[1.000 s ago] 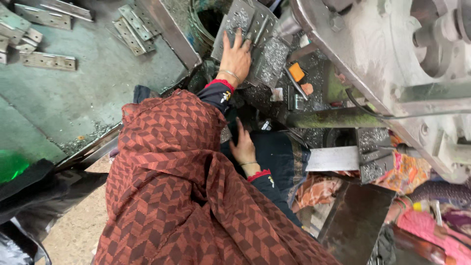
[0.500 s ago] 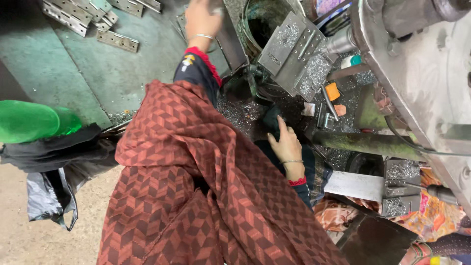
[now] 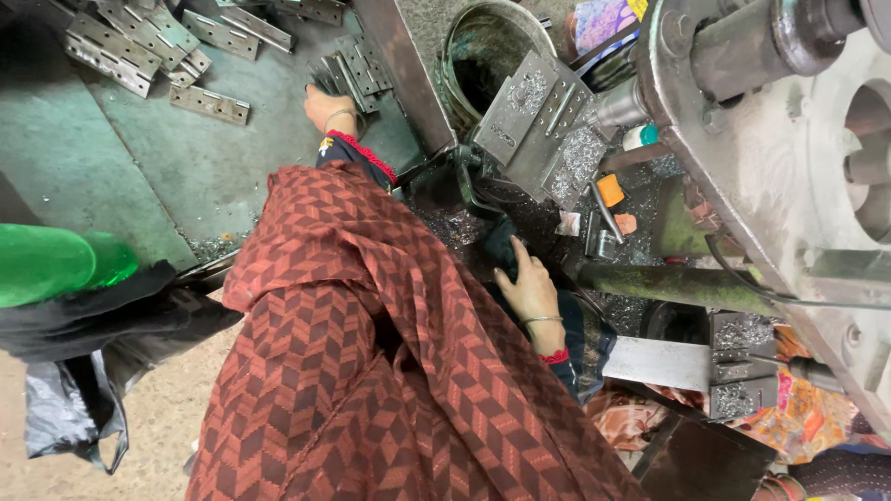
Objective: The person picks up metal hinges from a pile, positions them one by one into a machine fixture to drill holes into them, and removes them.
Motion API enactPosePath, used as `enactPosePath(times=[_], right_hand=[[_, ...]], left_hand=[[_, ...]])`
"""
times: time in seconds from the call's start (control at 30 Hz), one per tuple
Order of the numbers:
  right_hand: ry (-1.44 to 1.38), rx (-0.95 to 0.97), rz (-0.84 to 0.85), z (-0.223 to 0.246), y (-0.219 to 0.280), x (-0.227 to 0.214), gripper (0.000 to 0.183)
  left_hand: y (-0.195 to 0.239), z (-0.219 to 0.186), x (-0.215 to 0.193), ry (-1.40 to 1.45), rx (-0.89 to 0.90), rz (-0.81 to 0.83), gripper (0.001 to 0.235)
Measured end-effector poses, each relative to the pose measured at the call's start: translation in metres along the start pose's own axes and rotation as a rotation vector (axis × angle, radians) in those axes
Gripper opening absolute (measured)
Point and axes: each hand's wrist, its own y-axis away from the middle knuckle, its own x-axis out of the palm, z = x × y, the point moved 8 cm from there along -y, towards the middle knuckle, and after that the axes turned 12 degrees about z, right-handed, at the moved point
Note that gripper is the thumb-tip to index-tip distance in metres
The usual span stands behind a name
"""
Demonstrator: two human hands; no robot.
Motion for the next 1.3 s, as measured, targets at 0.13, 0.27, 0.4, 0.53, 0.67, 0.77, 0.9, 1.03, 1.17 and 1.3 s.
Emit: enactPosePath(times=[0.13,0.27,0.4,0.53,0.67,0.77,0.9,1.03,1.17,1.3], right_hand=[[-0.009,0.025,0.023,0.003,0.003,0.0,0.073],[-0.03,-0.019,-0.018,0.011,0.007,-0.006,0.075],[-0.05,0.007,0.023,0.012,0.009,-0.008,0.075],[-0.05,0.017,0.017,0.012,0.011,-0.007,0.074],[-0.069,0.03,0.01,0.009,0.013,-0.007,0.075],[-0.078,0.018,0.012,0.01,0.011,-0.008,0.074],[-0.091,0.02,0.013,0.01,0.011,-0.01,0.074],[-0.104,0.028,0.022,0.012,0.014,-0.009,0.074],[-0.098,0.03,0.043,0.015,0.012,-0.01,0.076],[-0.088,0.033,0.043,0.011,0.012,-0.006,0.075]], left_hand=[[-0.017,0.026,-0.016,0.031,0.054,-0.064,0.061],[0.021,-0.022,-0.05,0.207,0.375,-0.165,0.064],[0.116,-0.083,-0.064,0.275,0.844,-0.177,0.059],[0.2,-0.116,-0.014,0.416,0.947,0.314,0.043],[0.248,-0.107,0.088,0.528,0.757,0.746,0.07],[0.252,-0.085,0.145,0.151,0.798,0.54,0.051],[0.284,-0.074,0.143,-0.132,1.186,0.266,0.053],[0.323,-0.07,0.141,-0.795,1.369,0.287,0.025],[0.348,-0.07,0.15,-1.145,1.56,0.07,0.028],[0.343,-0.069,0.166,-1.22,1.523,0.133,0.033]])
